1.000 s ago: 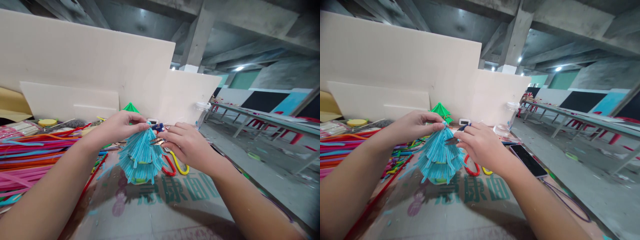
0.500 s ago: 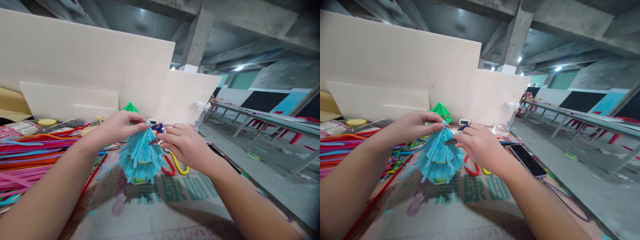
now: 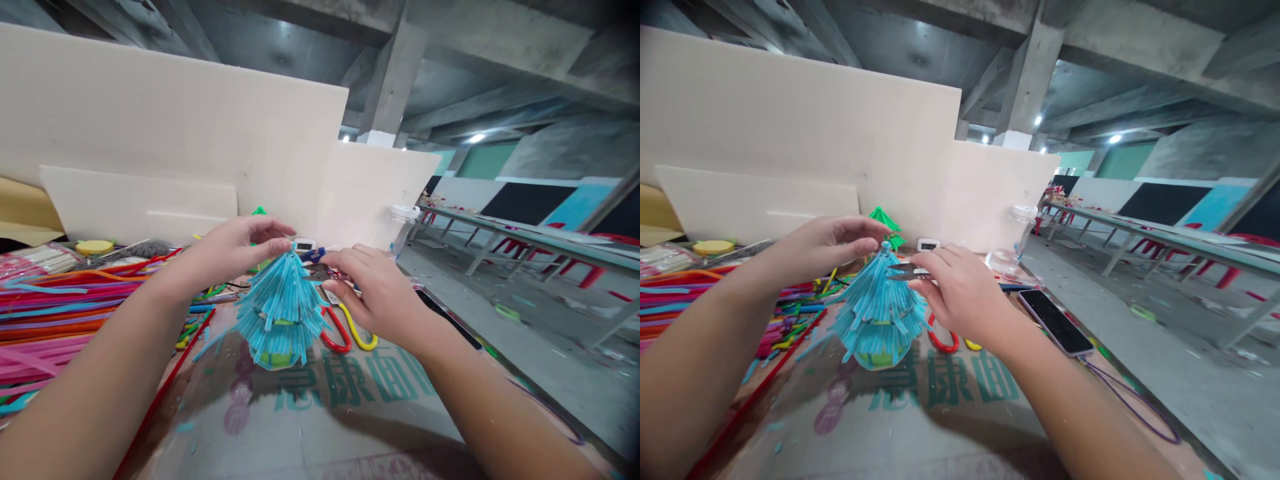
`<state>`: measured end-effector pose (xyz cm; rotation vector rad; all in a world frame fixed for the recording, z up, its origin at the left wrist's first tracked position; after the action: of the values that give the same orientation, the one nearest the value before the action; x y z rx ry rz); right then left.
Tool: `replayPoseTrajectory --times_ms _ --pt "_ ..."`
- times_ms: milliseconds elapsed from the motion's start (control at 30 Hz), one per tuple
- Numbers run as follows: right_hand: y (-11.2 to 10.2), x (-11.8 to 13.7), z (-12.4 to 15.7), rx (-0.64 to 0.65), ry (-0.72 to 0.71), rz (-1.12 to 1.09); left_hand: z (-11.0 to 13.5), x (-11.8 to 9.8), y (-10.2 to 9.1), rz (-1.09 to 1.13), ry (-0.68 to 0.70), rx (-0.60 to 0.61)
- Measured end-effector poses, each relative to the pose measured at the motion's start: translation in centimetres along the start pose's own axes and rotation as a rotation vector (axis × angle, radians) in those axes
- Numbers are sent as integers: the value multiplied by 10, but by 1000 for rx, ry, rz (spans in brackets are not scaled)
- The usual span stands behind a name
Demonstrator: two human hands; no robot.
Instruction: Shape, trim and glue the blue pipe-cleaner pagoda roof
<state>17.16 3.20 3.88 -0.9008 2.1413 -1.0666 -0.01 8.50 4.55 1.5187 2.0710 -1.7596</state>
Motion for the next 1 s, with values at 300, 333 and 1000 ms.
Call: replayPoseTrajectory --times_ms 300,333,1000 --pt "-5 -5 1 -96 62 28 11 -35 1 -210 187 63" --pt "-5 -5 1 -104 66 29 10 -34 3 -234 185 54" --pt "-3 -6 1 -78 75 16 8 -33 -9 -265 164 -218"
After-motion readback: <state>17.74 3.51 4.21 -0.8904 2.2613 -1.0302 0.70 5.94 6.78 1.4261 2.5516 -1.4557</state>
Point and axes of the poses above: each hand's wrist, its own z-axis away from the middle knuckle, its own y-axis out of the palm, x = y × z, the point moved 7 cm from there along -z, towards the middle knuckle, and after that the axes turned 9 degrees about x, right-handed, at the moved point
